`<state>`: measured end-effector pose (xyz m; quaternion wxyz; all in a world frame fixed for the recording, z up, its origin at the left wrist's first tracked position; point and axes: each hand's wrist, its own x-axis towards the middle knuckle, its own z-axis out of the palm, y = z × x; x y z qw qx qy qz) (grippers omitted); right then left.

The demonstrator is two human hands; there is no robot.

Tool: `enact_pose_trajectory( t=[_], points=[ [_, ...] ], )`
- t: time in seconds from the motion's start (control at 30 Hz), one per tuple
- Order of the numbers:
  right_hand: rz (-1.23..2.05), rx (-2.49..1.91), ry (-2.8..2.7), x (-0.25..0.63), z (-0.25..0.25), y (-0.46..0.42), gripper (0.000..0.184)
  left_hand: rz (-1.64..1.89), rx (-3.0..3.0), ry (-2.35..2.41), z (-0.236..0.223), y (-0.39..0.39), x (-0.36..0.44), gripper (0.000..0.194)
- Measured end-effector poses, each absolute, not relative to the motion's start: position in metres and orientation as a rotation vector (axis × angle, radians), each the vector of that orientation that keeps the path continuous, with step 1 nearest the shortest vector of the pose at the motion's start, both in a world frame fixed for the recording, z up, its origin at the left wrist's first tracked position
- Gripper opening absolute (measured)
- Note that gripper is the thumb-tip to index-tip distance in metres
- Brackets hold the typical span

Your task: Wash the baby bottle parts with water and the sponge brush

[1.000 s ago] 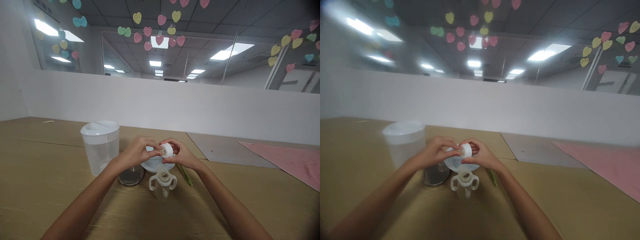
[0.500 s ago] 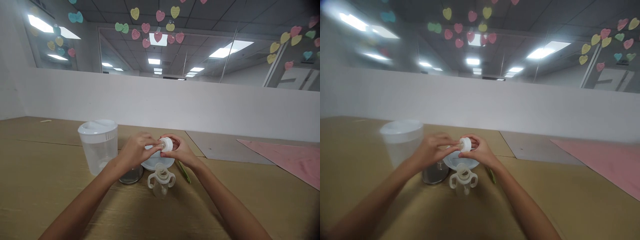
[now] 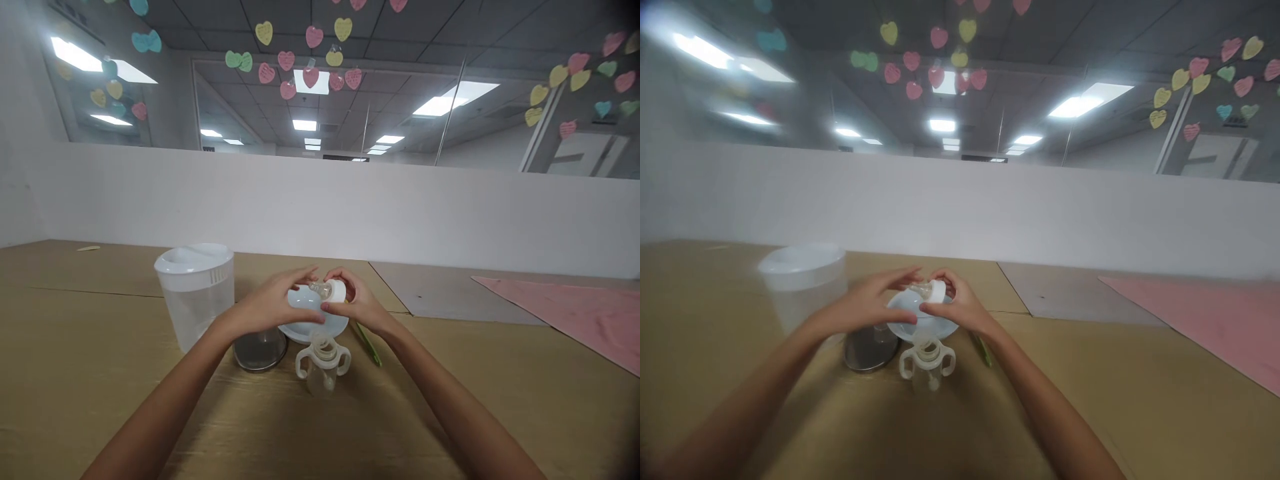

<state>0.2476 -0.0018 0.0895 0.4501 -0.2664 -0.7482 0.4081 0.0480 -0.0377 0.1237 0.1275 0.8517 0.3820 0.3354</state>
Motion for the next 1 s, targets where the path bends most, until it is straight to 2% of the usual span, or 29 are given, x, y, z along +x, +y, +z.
enact_pose_trajectory(
  t=[0.07,0.17,0.3,0.43,0.67,0.83,1.0],
  points=[
    [1.003,-0.655,-1.81,0.249,0.09,-0.001,0.04,0.767,2.378,1.027,0.114,-0.029,0.051,0.078],
    [1.047,-0.694,-1.835,0.253,0.095,0.0,0.031,0.447,2.307,0.945,0.093,-0.016,0.06,0.089],
    [1.187,-0.707,-1.867,0.256,0.099,-0.003,0.03,0.338,2.306,0.919,0.074,-0.005,0.071,0.077],
    [1.369,-0.797,-1.996,0.254,0.095,-0.004,0.031,0.409,2.323,0.855,0.073,-0.004,0.071,0.067],
    [0.829,-1.0,-2.342,0.247,0.086,0.001,0.024,0.401,2.369,0.899,0.077,-0.002,0.064,0.066],
    [0.775,-0.996,-2.544,0.25,0.09,-0.002,0.018,0.341,2.413,0.989,0.079,-0.003,0.064,0.062],
    [0.751,-0.933,-2.618,0.256,0.097,-0.006,0.019,0.3,2.451,1.01,0.079,-0.004,0.065,0.067]
  ],
)
